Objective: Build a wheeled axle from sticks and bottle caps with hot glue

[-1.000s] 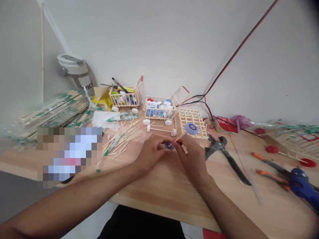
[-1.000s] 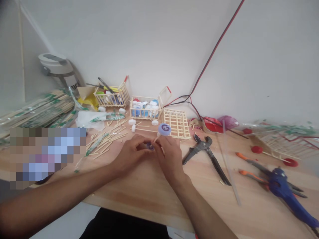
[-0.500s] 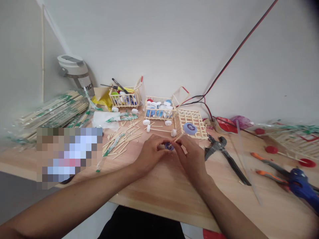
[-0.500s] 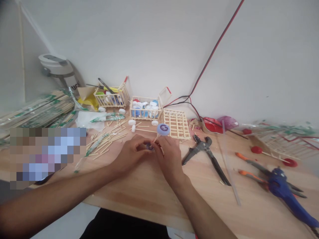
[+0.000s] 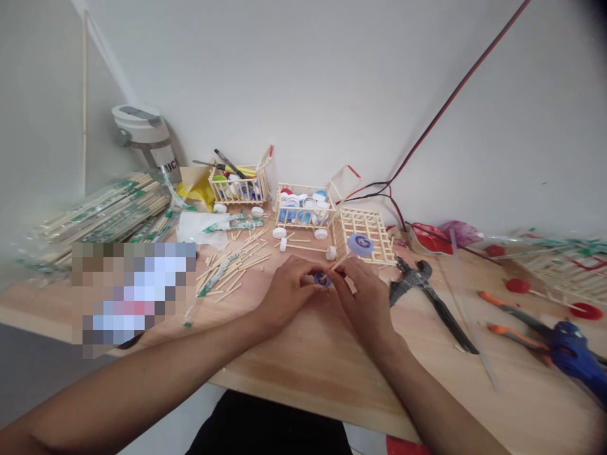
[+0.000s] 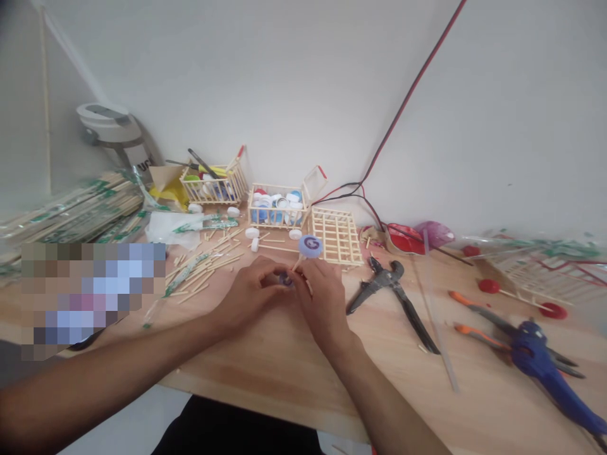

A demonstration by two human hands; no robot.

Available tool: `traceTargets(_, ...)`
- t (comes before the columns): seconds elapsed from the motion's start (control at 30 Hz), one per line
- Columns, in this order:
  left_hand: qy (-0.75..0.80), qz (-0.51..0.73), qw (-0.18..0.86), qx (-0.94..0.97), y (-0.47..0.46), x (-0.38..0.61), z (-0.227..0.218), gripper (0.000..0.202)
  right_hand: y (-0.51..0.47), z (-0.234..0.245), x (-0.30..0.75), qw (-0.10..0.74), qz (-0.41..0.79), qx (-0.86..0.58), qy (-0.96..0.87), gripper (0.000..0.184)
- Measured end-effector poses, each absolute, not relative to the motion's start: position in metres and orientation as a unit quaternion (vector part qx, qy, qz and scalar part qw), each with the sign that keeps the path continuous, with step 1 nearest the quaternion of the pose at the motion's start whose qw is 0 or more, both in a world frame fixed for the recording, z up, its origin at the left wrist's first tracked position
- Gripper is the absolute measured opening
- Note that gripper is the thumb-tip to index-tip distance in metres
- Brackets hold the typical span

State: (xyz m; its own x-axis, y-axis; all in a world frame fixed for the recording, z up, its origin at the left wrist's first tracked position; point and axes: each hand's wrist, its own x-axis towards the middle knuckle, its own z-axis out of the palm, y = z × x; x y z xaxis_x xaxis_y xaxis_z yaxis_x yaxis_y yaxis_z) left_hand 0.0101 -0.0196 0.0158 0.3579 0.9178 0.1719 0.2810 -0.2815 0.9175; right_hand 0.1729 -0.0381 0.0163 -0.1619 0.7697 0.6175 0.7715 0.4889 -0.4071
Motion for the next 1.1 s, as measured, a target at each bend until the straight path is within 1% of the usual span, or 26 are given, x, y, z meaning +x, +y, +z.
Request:
traceTargets(0.77, 0.424, 0.367, 0.419, 0.714, -0.0189, 0.0103, 0.0162, 0.024, -0.0385, 0.0156, 0.1736, 0.391, 0.006, -0.519, -0.760, 0.018)
traceTargets(1.0, 0.411, 0.350, 0.418, 0.731, -0.0173, 0.0091, 0.0140, 0.029, -0.0381, 0.0167, 0.1750, 0.394, 0.007, -0.519, -0.759, 0.019)
traceTargets(1.1, 0.404, 0.359, 0.406, 0.737, -0.0166, 0.0088, 0.0120, 0.031, -0.0379, 0.0171, 0.1750, 0.389, 0.018, -0.513, -0.765, 0.015)
